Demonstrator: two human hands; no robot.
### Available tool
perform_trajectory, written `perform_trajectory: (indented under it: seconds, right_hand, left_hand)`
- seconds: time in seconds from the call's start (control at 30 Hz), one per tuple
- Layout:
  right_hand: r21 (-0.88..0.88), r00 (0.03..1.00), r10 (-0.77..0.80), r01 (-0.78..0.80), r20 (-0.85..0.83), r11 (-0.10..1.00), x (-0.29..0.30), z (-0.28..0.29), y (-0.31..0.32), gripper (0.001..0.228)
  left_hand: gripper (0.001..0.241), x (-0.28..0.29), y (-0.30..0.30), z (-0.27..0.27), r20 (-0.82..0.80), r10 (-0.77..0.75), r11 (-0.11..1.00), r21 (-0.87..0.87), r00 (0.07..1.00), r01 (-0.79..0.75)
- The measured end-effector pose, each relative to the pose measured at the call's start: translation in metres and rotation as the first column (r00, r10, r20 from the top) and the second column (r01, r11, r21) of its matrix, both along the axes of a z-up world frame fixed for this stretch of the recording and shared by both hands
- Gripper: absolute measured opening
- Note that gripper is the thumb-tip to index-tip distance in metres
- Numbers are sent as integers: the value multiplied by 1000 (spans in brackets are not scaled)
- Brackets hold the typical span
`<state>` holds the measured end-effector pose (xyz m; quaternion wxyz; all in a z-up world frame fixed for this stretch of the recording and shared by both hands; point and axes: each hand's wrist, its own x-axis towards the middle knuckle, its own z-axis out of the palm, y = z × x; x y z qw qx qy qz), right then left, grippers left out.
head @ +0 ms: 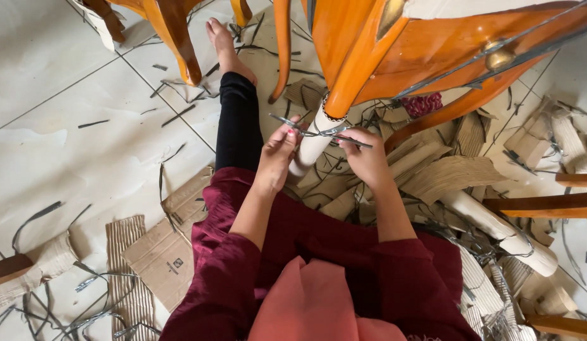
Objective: Wrapping a wooden chair leg with protective paper and securing it with string
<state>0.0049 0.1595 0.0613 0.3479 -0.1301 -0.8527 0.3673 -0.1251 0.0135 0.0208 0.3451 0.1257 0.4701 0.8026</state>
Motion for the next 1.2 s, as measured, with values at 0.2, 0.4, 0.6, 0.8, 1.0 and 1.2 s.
perform_trajectory:
  seconds: [0.2,0.4,0.6,0.8,1.0,1.2]
  right_hand:
    - [-17,1000,-11,11,20,1000,-7,-4,-5,14]
    - [-112,982,-182,176,-46,978,0,-48,-20,7]
    - [-68,966,-239,233,-97,970,1,-30,-58,8]
    - [90,975,-207,214,-81,973,11,-55,-64,8]
    - [32,986,-161,162,-42,986,30,-13,-102,8]
    - [41,987,-145,148,-67,988,37,-5,-111,8]
  left_hand:
    - [23,-6,-1,-22,126,72,995,64,989,-80]
    - [19,23,-25,-25,33,277,957,85,960,-278]
    - [18,33,-50,-5,-736,317,941,167,598,-294]
    - [11,33,-41,-13,-908,213,954,113,362,-279]
    - [10,31,-31,12,-845,210,962,87,492,-260]
    - [14,17,-42,20,-933,155,983,112,324,-146]
